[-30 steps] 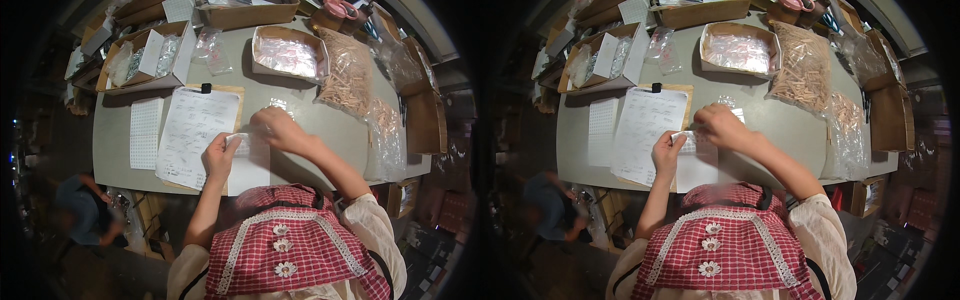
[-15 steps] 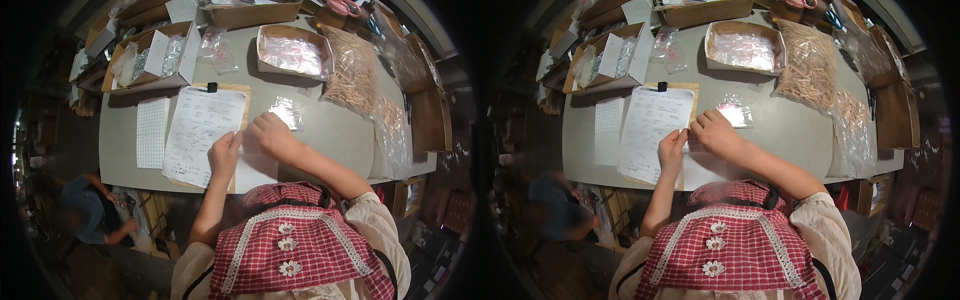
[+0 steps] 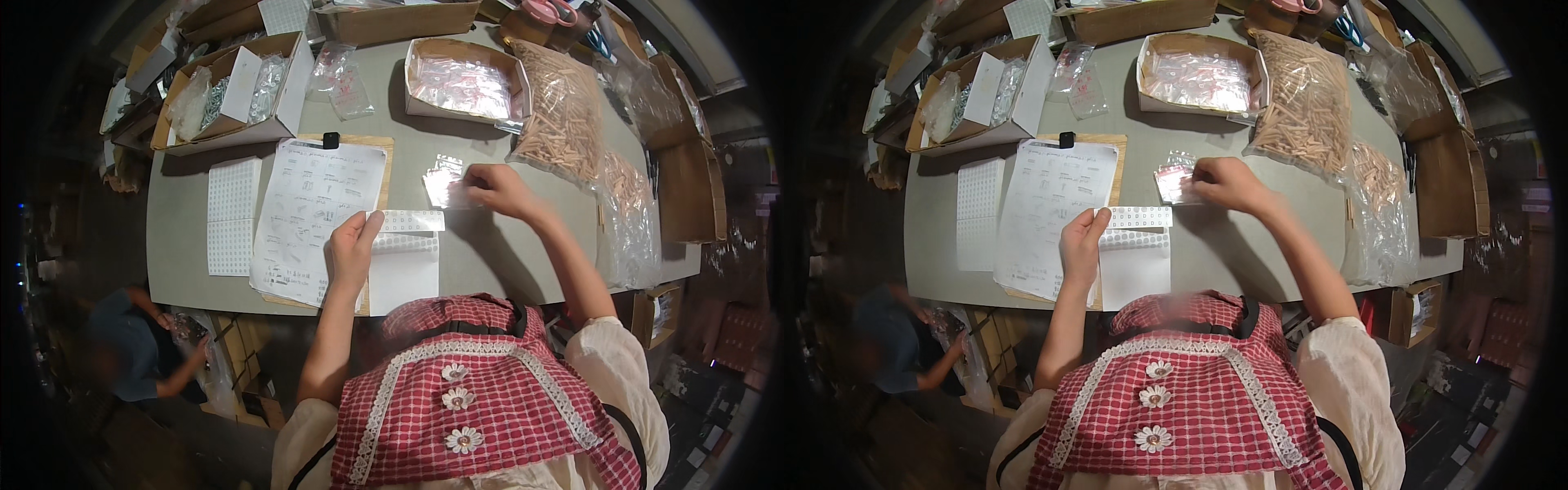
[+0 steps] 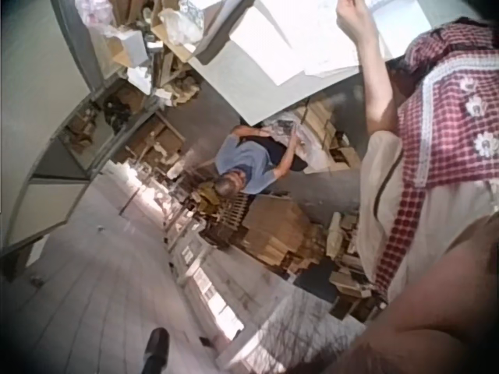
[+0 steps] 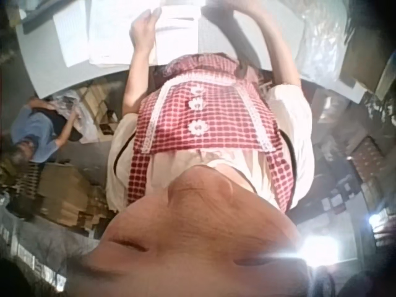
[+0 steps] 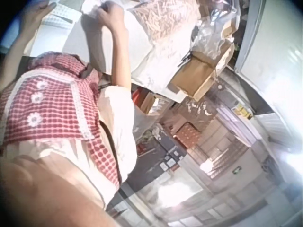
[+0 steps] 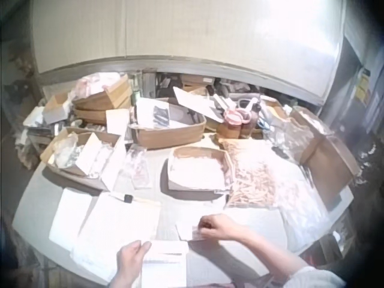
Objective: The person repeatedly picks small clear plastic pouches from a box, peels individual stickers from a sheet, and applies them to the pouches. The labeled pouches are placed on the table. A second person is visible in the background but not interacting with the task.
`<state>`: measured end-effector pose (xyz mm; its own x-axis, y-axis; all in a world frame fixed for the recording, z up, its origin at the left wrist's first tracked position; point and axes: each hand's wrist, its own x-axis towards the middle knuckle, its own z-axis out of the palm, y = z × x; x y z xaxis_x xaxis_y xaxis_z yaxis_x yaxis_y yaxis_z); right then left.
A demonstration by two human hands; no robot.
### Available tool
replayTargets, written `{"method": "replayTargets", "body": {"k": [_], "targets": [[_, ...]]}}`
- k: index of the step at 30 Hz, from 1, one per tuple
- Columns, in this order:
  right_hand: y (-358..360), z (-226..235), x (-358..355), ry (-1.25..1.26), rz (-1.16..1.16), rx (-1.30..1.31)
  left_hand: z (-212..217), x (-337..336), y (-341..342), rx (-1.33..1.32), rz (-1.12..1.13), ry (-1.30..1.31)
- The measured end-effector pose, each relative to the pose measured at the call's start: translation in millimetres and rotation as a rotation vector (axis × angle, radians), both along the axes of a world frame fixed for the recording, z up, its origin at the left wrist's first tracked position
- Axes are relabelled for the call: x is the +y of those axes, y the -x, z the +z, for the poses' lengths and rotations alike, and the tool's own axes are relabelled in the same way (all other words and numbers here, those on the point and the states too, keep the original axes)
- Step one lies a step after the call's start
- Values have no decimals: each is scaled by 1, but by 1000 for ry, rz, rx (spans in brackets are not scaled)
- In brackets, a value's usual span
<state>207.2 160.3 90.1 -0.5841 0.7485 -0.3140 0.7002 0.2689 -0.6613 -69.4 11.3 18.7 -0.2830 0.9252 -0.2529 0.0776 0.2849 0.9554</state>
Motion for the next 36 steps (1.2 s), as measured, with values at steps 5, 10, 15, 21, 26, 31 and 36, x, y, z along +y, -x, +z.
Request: {"method": "replayTargets", "body": {"k": [5,10,15,21,26,31,36], "targets": [[-19,-32,2,-163,90,-51,4,-1,0,-24,-26,33],[-14,-43,-4,-411,10,-121,2,-3,4,-47,-40,25],[-22,-34,13,-436,140,8,12,2,1,-59,-44,43],[-39,-25,45,-299,-154,112,15,-1,2,-18,-43,48],[-41,-5,89,-369,-444,259,8,-1,1,-100,-43,36],[-52,-25,123,-819,-403,-17,6,1,3,-85,-62,-13],[29,-2,54,-849,-194,267,7,0,-6,-120,67,-116]]}}
